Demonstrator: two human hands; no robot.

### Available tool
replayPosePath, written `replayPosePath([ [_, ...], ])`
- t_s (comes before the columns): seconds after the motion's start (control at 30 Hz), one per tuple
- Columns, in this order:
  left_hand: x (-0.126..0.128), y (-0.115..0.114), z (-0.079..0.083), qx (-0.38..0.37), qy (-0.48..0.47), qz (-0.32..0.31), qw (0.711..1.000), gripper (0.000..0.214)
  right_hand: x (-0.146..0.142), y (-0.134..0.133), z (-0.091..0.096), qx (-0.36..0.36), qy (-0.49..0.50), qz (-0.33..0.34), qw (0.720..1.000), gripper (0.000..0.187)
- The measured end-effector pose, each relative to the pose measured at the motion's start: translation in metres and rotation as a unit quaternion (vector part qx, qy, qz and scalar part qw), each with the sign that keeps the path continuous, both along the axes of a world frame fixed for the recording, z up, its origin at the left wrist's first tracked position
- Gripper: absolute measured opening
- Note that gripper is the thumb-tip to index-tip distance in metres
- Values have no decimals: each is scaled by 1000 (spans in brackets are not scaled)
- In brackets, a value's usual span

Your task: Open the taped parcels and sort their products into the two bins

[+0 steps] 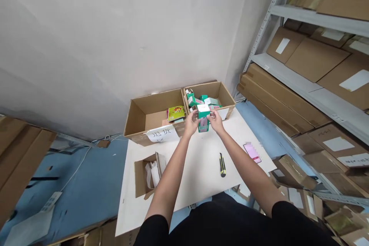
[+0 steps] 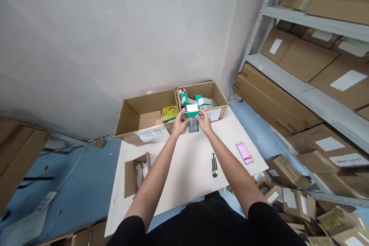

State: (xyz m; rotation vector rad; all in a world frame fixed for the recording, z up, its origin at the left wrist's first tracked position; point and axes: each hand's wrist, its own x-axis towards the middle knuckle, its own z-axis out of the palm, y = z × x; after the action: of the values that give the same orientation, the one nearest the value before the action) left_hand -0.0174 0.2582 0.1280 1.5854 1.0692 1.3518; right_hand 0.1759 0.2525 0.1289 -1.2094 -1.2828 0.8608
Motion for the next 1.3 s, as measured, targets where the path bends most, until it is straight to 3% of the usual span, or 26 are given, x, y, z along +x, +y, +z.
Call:
replayPosePath([
  [0.1,20,67,52,44,-7,8,999,64,15,66,52,48,14,16,999,51],
  [0.2,27,108,89,74,-9,37,997,59,21,113,85,48,26,35,998,55],
  [0.27,23,115,101,77,-3,75,994,59,23,126,90,20,16,12,1000,58],
  [0.37,6,96,101,55,10,113,992,66,19,119,77,-6,6,-26,1000,61],
  [0.5,-28,46,85,0,37,149,988,72,-11,75,48,-5,9,-1,1000,61],
  [0.67,-88,-27,51,-38,30,164,985,74,-92,5,15,-23,-19,53,998,60],
  [0.87,-205,-156,-21,-112,85,216,966,58,-223,-97,-34,-41,-56,174,982,55],
  [0.93,-245,-206,-47,-146,158,221,951,50,-264,-136,-53,-55,-77,218,971,50],
  [1.0,-277,-254,-71,-184,262,186,929,45,-295,-175,-73,-69,-122,268,953,46],
  [1.07,-297,-296,-92,-226,364,122,895,43,-312,-212,-93,-85,-200,314,924,45],
  [1.17,-306,-345,-118,-267,450,30,852,52,-309,-259,-120,-114,-357,359,855,52],
  [1.23,-302,-365,-131,-259,465,5,847,51,-295,-285,-135,-129,-446,368,805,57],
  [1.3,-293,-376,-139,-236,470,19,851,38,-281,-305,-147,-125,-493,346,788,42],
])
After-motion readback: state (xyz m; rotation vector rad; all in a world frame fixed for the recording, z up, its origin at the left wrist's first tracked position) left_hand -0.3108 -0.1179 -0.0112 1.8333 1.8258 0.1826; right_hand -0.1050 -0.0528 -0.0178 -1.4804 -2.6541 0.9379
